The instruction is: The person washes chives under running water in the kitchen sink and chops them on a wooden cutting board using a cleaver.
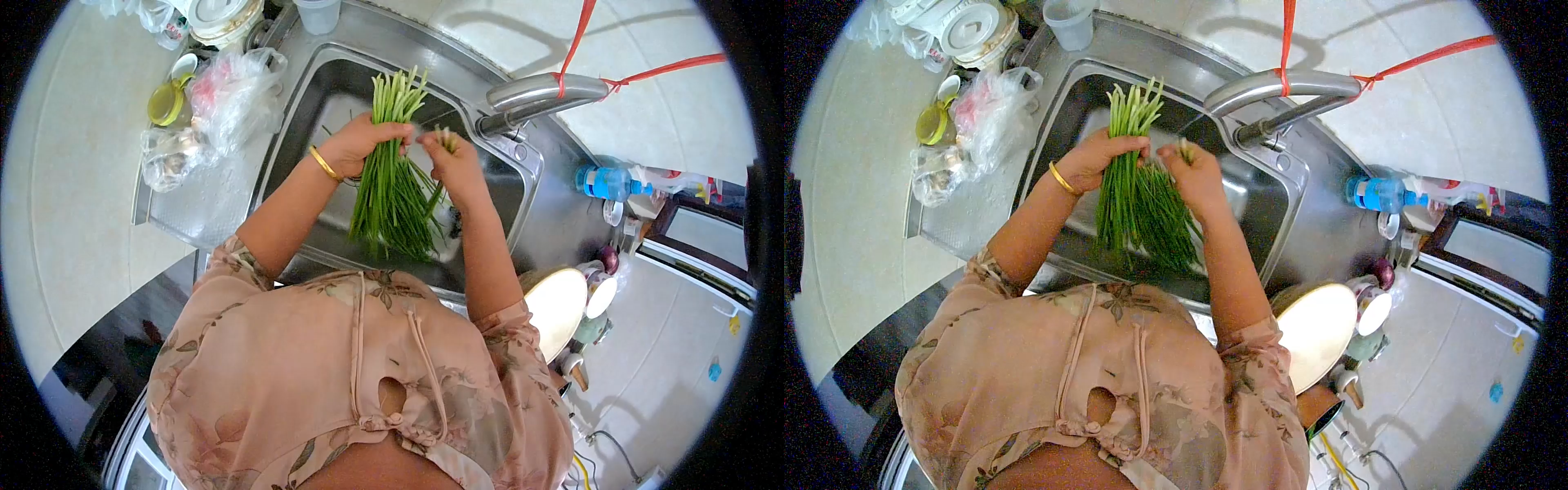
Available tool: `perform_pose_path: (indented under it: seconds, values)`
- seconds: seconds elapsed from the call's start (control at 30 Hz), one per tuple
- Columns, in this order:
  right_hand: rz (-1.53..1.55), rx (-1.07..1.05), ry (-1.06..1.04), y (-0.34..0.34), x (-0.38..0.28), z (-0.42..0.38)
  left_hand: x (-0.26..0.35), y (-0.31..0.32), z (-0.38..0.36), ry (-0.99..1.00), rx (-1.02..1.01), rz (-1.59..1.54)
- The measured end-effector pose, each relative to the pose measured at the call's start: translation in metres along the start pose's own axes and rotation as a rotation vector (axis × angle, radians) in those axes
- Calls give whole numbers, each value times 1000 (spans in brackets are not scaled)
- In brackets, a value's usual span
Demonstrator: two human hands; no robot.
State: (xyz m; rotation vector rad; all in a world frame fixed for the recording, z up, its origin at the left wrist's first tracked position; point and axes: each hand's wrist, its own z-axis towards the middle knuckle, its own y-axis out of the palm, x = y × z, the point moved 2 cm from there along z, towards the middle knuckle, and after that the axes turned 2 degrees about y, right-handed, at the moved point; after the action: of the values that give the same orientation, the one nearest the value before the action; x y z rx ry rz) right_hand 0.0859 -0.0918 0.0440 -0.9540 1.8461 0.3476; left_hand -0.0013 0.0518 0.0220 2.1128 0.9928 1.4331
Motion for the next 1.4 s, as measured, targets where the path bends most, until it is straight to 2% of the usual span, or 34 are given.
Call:
perform_pose_path:
  seconds: [0.07, 0.3, 0.6, 0.7, 0.8, 0.9, 1.1, 1.2, 1.4]
  values:
    - [229, 80, 63, -2, -12, -3, -1, 0, -1, -16, -5, -38]
    - [273, 157, -69, 13, -24, 1, 1, 13, -8, -19, -56, -67]
    - [401, 197, -59, 16, -25, 5, -5, 8, -6, -14, -55, 2]
    - [488, 199, -129, 17, -27, 5, -4, 9, -7, -15, -46, -31]
    - [422, 173, -114, 16, -30, 4, -2, 11, -7, -8, -45, 12]
    - [223, 233, -166, 18, -33, 6, -4, 12, -6, 73, 6, 125]
    - [162, 236, -156, 17, -28, 10, -5, 15, -9, 148, 59, 211]
    - [358, 153, -99, 16, -34, 3, -5, 14, -10, 29, -37, -41]
    - [532, 111, -150, 20, -36, 2, -7, 13, -7, 24, -84, -125]
